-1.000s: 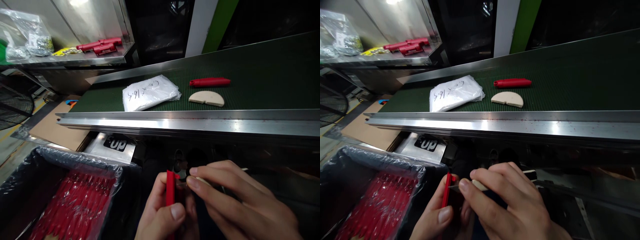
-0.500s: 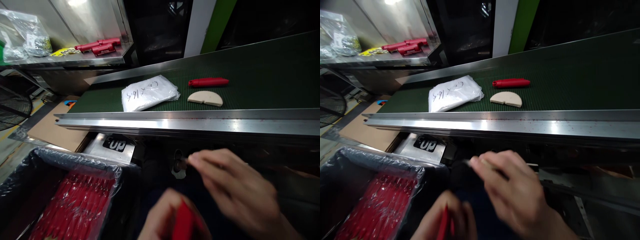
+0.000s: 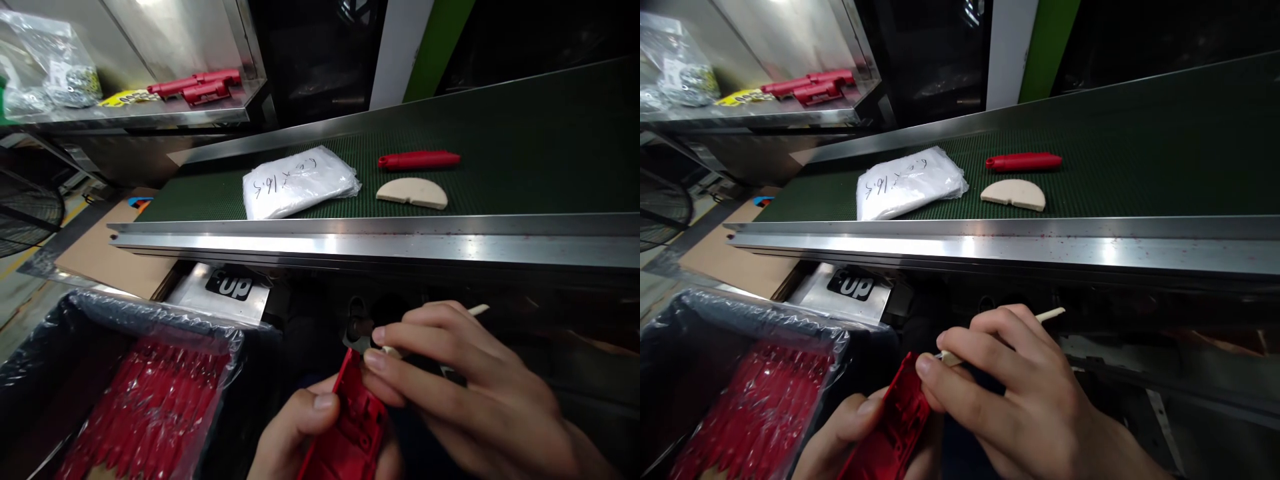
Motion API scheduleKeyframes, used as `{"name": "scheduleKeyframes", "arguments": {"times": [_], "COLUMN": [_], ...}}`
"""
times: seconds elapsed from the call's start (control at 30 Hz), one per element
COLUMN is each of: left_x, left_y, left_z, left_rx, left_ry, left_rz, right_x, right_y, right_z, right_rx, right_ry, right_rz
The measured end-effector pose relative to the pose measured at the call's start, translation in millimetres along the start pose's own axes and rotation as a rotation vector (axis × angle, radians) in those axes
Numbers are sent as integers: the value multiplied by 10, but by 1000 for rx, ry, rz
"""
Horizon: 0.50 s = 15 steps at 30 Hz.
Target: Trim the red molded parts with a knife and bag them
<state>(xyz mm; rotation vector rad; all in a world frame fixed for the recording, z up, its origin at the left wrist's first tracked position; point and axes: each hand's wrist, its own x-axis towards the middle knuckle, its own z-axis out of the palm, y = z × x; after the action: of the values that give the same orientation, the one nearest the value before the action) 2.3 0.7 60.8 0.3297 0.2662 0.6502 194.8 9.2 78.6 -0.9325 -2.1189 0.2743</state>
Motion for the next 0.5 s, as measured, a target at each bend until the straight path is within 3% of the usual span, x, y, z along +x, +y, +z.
{"name": "scheduleKeyframes", "arguments": {"times": [0.23, 0.4, 0.5], "left_x": [-37, -83, -120], "left_y": [6, 90, 89], "left_z": [6, 105, 85], "left_rx": [-9, 9, 131], "left_ry": [47, 175, 243], "left_rz": [-77, -133, -249], "right_x": [46, -16, -34], "right_y": [13, 65, 105], "right_z": [-67, -43, -80], "right_rx": [-79, -73, -88], "right_ry": [-27, -44, -29], "right_rz": [-53, -94, -57]}}
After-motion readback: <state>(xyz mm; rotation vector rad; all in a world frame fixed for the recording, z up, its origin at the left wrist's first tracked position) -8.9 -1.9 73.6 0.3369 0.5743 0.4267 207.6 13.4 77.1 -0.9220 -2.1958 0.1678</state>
